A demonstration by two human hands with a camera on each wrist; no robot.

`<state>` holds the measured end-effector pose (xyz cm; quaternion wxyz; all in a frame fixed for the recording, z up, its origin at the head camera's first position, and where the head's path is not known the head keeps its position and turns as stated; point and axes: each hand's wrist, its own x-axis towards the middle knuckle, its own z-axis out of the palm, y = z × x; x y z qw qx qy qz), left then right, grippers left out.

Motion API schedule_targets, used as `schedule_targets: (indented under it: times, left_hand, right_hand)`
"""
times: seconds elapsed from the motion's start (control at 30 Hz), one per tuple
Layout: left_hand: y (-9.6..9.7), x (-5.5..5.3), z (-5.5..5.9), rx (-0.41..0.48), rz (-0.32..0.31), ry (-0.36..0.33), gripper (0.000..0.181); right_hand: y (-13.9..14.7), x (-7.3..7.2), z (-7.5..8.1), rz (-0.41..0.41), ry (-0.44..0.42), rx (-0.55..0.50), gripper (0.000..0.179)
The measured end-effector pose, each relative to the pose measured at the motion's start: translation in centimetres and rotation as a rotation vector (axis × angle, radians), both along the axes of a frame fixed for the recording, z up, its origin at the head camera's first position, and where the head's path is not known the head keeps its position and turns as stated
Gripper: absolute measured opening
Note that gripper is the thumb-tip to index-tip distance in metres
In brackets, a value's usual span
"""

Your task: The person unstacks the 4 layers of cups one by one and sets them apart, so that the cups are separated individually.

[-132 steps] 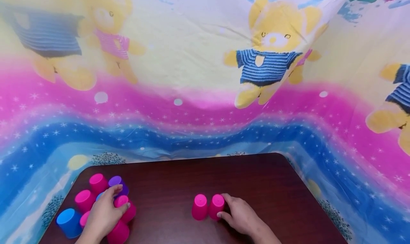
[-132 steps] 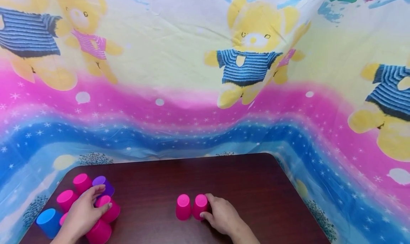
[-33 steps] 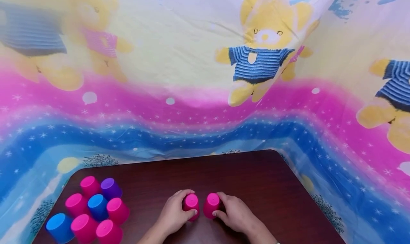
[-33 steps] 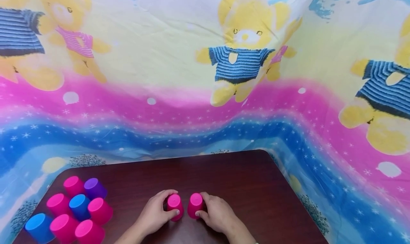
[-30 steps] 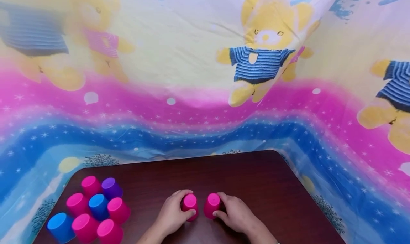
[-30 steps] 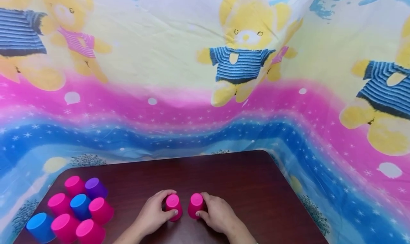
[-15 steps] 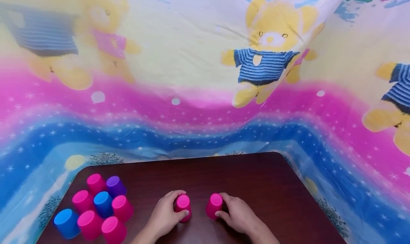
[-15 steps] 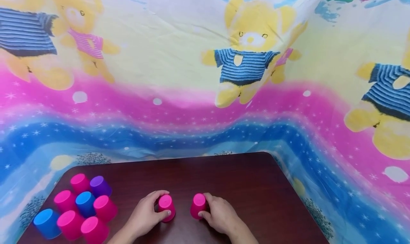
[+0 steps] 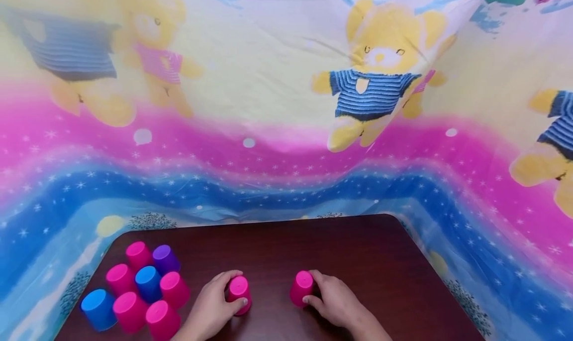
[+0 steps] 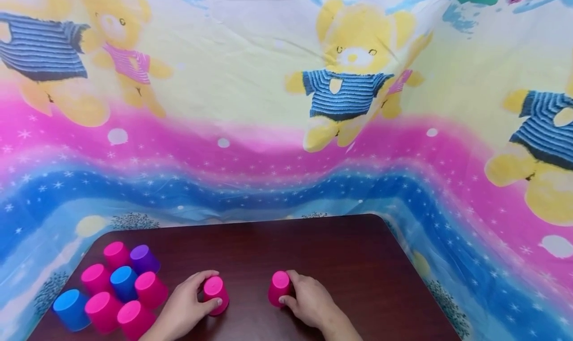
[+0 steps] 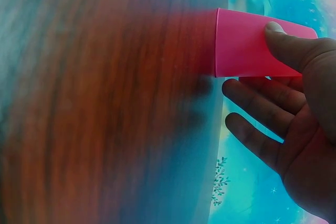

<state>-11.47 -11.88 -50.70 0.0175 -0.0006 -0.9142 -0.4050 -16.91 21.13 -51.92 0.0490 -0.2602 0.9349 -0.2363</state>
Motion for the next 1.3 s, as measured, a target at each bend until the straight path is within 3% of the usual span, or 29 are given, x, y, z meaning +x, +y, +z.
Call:
schedule_targets:
  times: [0.47, 0.8, 1.3]
  left_hand:
    - [-3.9, 1.8, 0.3, -0.032, 0.112, -0.157, 0.075]
    - [-6.6, 3.5, 0.0, -0.098, 0.149, -0.134, 0.077]
    - [-8.9, 4.1, -0.1, -0.144, 0.182, -0.168, 0.082]
  right_hand:
    - [0.1, -0.1, -0.3, 0.008, 0.006, 0.001, 0.052]
    - [0.2, -0.1, -0.1, 0.003, 0.005, 0.005, 0.053]
    - [0.0, 0.1, -0.1, -0.004, 0.017, 0.011, 0.052]
